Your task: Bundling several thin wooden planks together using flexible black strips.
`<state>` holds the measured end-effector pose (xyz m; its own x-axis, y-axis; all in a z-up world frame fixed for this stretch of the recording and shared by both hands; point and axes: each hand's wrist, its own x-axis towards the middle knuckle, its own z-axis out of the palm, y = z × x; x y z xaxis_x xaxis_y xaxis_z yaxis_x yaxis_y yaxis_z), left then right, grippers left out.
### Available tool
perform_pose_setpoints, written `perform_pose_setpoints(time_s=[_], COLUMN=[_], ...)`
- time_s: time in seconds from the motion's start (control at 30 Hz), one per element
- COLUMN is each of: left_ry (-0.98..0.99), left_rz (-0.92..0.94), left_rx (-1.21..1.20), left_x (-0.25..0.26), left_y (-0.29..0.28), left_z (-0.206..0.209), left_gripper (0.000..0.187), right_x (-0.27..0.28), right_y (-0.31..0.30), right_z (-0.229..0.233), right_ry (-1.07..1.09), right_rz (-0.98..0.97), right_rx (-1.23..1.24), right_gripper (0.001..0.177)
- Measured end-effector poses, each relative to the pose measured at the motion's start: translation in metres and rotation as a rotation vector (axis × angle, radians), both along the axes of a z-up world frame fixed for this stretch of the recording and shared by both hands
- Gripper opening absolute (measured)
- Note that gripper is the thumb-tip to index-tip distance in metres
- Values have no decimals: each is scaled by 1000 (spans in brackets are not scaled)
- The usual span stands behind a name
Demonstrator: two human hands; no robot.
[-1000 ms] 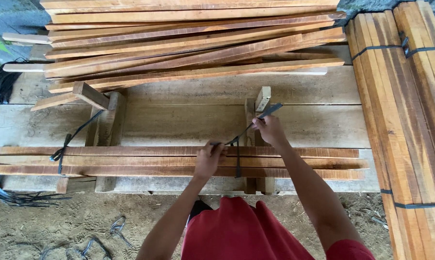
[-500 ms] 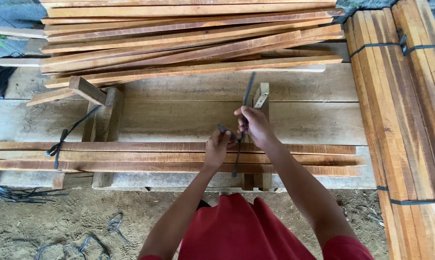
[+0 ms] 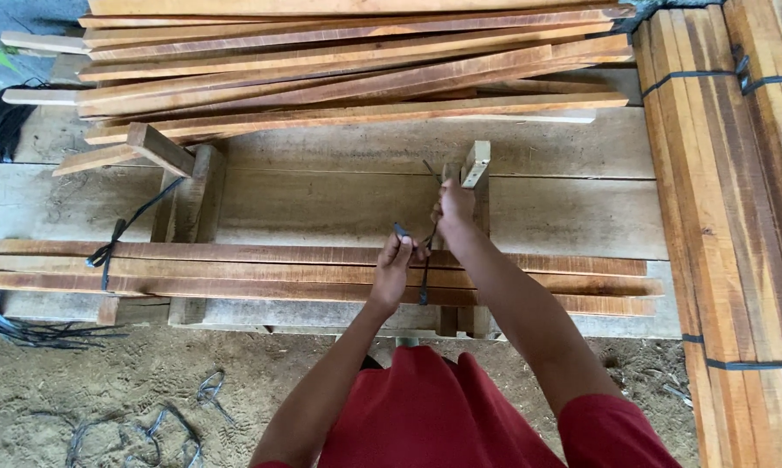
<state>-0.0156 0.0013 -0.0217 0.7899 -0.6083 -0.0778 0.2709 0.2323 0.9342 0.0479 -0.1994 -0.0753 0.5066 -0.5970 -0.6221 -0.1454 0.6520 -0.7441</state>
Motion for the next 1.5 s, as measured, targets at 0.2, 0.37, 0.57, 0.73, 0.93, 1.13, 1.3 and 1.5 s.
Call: perform_pose_setpoints(time_s=[0.2,0.37,0.57,0.73,0.93,1.13,1.3,1.5], left_ry=[-26,-90,-87,-42,-34,-19,-58,-773], left_rz=[80,30,14,44,-14,-69,-105,-219], left_rx=[36,21,34,43,103,226,206,445], left_x=[-10,-25,-34,-45,-30,-13,-5,-4], left_y=[2,16,15,22,25,26,41,56], left_z=[2,20,37,65,71,49,65,-23], left_gripper=[33,28,28,27,30,25,22,8], right_x=[21,12,9,28,37,43,28,1], right_y=[16,27,40,37,40,31,23,14], right_z=[3,-27,11,-91,-98,-86,-109,-30], right_ry=[394,530,387,450,526,422,454,310], right_rz=[124,44,226,462,600,521,869,715], right_rx=[-340,-734,-884,-1032,-983,-970,-1727,-281], right_gripper=[55,39,46,44,42,42,26,37])
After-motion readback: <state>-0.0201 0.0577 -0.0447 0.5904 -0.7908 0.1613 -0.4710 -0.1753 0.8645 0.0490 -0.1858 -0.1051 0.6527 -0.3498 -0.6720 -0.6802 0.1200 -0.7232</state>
